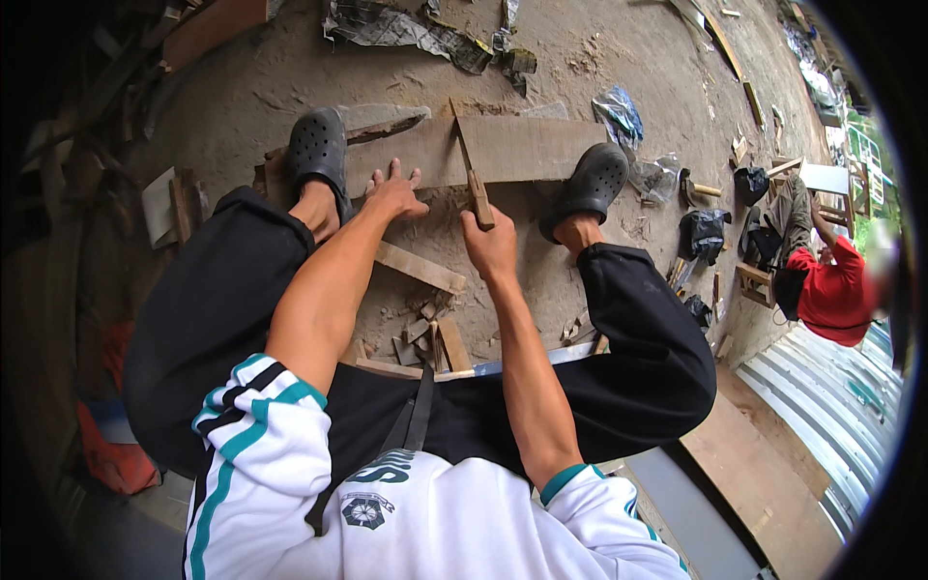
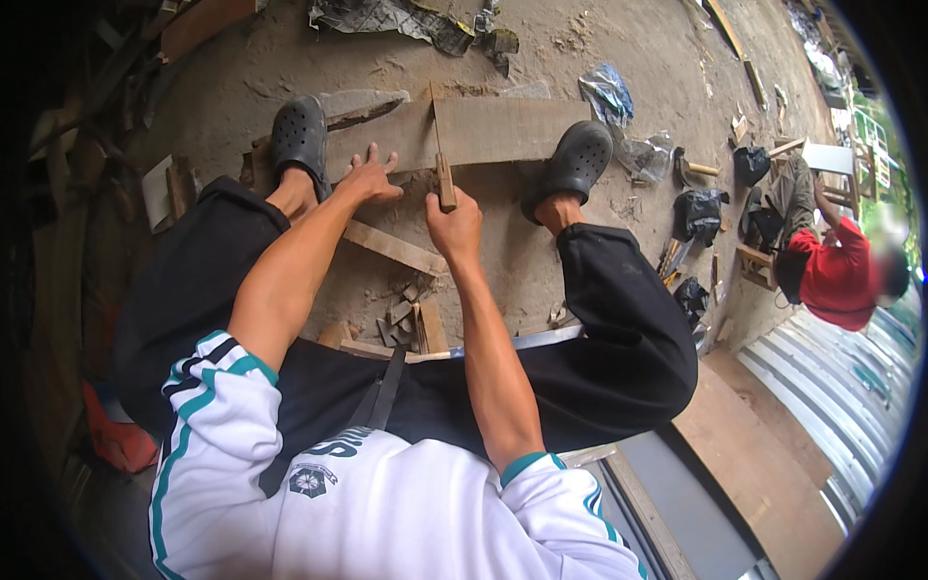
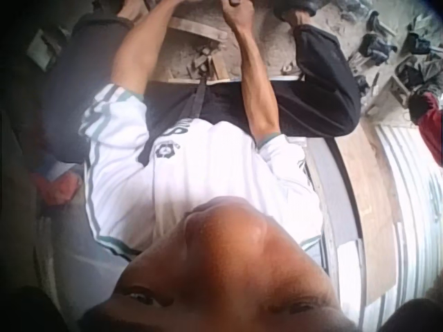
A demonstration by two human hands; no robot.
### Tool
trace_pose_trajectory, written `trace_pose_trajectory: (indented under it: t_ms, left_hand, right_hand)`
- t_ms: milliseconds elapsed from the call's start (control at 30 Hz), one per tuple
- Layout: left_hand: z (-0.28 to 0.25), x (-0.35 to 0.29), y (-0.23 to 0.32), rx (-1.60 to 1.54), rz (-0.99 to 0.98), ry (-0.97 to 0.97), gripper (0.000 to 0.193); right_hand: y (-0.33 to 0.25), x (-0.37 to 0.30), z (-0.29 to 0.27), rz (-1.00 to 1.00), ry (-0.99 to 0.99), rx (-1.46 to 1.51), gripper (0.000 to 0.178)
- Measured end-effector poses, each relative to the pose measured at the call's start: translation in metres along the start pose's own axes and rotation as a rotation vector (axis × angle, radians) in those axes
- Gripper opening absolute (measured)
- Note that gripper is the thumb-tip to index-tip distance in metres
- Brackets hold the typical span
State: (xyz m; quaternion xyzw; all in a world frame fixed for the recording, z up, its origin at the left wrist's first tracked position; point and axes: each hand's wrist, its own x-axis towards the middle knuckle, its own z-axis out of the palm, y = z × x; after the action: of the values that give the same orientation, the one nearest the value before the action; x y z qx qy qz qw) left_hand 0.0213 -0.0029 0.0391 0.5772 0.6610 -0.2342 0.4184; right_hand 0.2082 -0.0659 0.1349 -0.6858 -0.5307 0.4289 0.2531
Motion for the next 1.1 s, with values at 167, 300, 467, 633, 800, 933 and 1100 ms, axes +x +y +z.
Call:
trace_pose_trajectory:
  t_ms: [167, 300, 467, 633, 800, 933, 1100]
  left_hand:
    - [0.001, -0.008, -0.011, 0.034, -0.022, 0.028, 0.095]
    - [-0.001, -0.012, -0.009, 0.101, 0.002, 0.042, 0.093]
    - [0.011, -0.024, -0.011, -0.021, 0.008, 0.133, 0.077]
    - [0.003, -0.038, -0.030, -0.220, -0.039, 0.409, 0.034]
    - [0.011, -0.031, -0.035, -0.251, -0.025, 0.483, 0.031]
    - [0.018, -0.054, 0.008, -0.283, -0.002, 0.520, 0.037]
    - [0.007, -0.048, 0.002, -0.259, -0.044, 0.609, 0.032]
  right_hand:
    - [-0.021, -0.074, -0.046, 0.027, -0.049, 0.021, 0.025]
    - [-0.011, -0.050, -0.034, -0.074, -0.011, -0.065, 0.024]
    - [-0.007, -0.009, -0.019, -0.020, -0.025, -0.033, 0.024]
    - [-0.057, -0.061, -0.048, 0.005, -0.029, -0.001, 0.026]
    - [-0.038, -0.066, -0.055, 0.072, -0.046, 0.008, 0.025]
    - [-0.036, -0.020, -0.040, 0.064, -0.004, 0.024, 0.029]
    - [-0.038, -0.086, -0.060, 0.016, -0.030, 0.045, 0.030]
